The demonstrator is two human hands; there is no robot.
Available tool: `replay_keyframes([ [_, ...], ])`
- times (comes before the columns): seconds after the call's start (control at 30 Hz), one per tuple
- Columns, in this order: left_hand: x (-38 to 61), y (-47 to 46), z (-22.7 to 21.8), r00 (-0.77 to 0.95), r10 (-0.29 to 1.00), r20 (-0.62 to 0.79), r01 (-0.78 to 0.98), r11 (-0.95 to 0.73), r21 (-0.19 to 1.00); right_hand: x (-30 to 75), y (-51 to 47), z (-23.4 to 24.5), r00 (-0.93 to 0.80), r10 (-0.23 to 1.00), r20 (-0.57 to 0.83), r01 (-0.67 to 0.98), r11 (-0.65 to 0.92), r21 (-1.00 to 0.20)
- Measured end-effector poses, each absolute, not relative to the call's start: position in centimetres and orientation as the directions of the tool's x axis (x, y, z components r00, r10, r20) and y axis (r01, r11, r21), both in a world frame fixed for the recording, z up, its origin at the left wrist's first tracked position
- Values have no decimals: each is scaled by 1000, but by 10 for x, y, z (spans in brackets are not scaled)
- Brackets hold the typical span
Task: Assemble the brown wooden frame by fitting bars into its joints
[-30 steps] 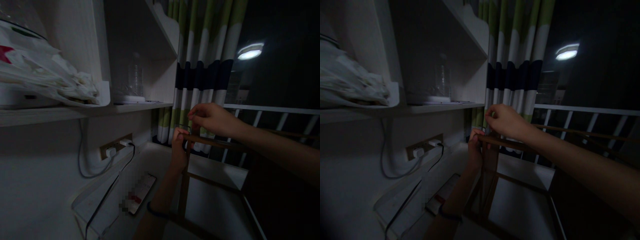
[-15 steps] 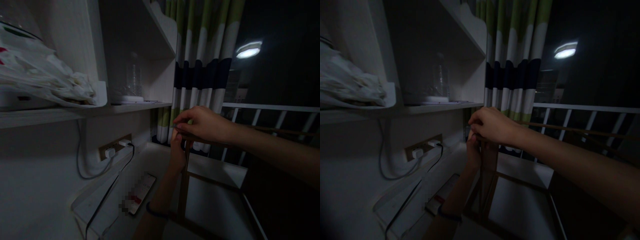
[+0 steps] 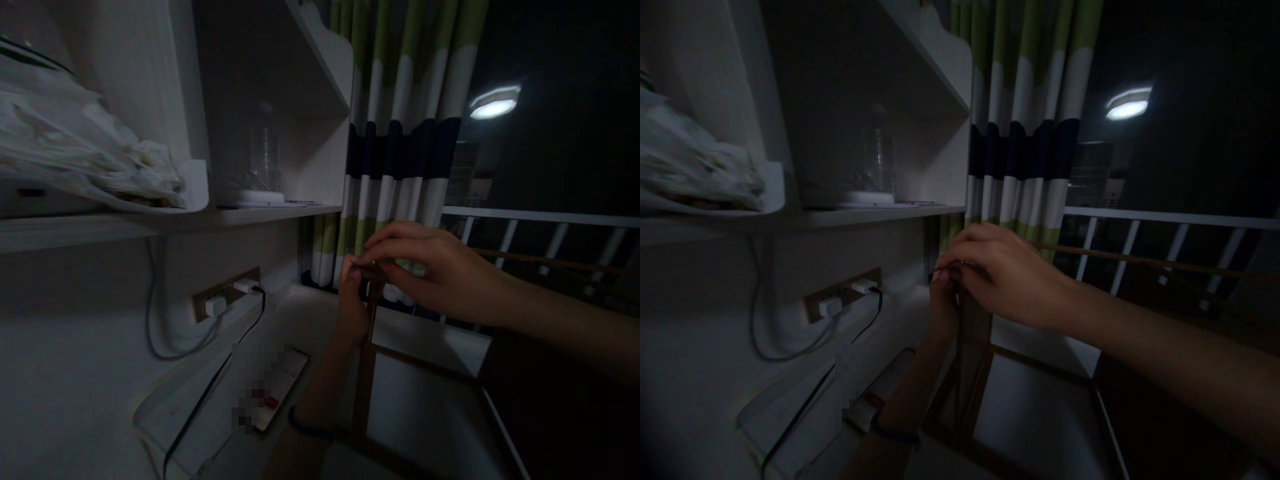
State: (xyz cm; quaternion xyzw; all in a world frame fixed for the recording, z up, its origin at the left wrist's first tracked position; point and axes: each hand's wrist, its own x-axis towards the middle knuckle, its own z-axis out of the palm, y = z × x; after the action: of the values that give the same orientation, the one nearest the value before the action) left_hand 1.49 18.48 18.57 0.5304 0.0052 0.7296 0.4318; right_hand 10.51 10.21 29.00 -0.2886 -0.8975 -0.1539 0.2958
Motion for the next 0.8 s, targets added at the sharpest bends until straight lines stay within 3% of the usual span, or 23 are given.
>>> replay_keyframes([
  [0.2, 12, 182, 185, -37, 643, 765, -588, -633, 503, 116, 90, 297, -621, 468, 629, 650, 756, 79],
  [0.53, 13, 183, 185, 1, 646, 764, -610, -604, 512, 133, 109, 296, -436, 712, 550, 755, 622, -207],
  [0.63, 12, 183, 185, 1, 646, 764, -602, -610, 516, 132, 118, 299, -411, 745, 526, 788, 580, -205],
  [0.8, 12, 183, 186, 0, 643, 766, -595, -616, 516, 119, 128, 302, -442, 739, 509, 826, 556, -91],
])
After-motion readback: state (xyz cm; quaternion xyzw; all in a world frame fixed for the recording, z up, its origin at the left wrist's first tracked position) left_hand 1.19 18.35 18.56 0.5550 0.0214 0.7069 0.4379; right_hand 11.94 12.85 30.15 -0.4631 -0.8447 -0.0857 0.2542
